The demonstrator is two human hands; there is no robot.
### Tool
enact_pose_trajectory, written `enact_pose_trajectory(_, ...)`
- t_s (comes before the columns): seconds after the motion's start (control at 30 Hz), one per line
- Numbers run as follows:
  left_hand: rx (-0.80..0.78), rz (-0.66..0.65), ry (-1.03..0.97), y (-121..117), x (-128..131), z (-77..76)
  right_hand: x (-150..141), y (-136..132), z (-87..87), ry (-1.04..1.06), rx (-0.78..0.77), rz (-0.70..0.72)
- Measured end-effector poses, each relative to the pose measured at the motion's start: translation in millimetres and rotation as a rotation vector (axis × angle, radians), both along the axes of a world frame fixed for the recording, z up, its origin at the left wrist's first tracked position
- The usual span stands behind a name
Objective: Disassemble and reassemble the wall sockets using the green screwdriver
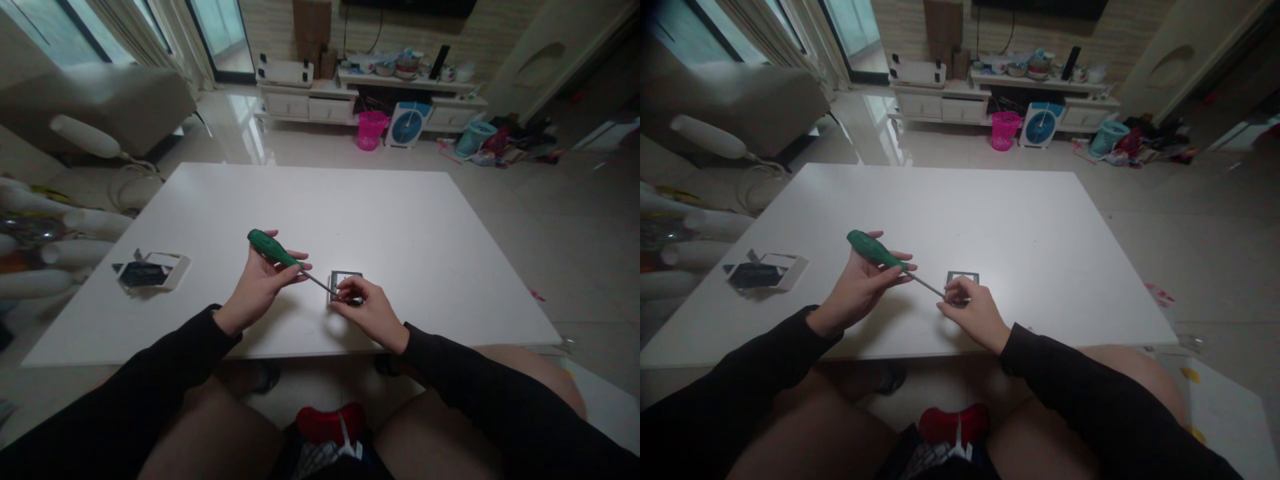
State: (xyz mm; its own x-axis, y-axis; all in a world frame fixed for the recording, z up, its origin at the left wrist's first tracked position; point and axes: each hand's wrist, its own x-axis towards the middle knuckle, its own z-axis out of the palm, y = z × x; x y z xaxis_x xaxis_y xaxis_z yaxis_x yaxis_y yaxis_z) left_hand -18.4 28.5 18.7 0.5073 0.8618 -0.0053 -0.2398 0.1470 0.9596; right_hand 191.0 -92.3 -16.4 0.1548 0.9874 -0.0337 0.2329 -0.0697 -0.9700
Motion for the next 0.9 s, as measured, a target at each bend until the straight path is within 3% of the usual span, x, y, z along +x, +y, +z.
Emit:
enact_pose_trajectory(0.1,0.023,-0.005,0.003,1.4,-0.5,-0.9,3.5,0.4,1.9,-0.105,0.03,0.07)
enact_pose_trajectory(0.27,0.092,0.009,0.022,7.8,-4.4,-0.5,32.5,13.6,-7.0,-0.616,0.152,0.217)
enact_pose_trajectory(0.4,0.14,0.021,0.043,15.4,-7.4,-0.9,61.8,27.7,-26.0,-0.795,0.004,0.207)
enact_pose_trajectory(0.53,0.167,0.051,0.047,24.0,-8.6,-0.6,69.6,33.0,-33.6,-0.78,-0.1,0.275)
enact_pose_trajectory(0.73,0.249,0.111,0.079,38.4,-13.9,-0.1,43.0,34.8,-35.4,-0.68,0.1,0.202)
enact_pose_trajectory(0.9,0.382,0.153,0.096,44.2,-19.9,1.8,23.8,41.2,-55.5,-0.53,0.174,0.133)
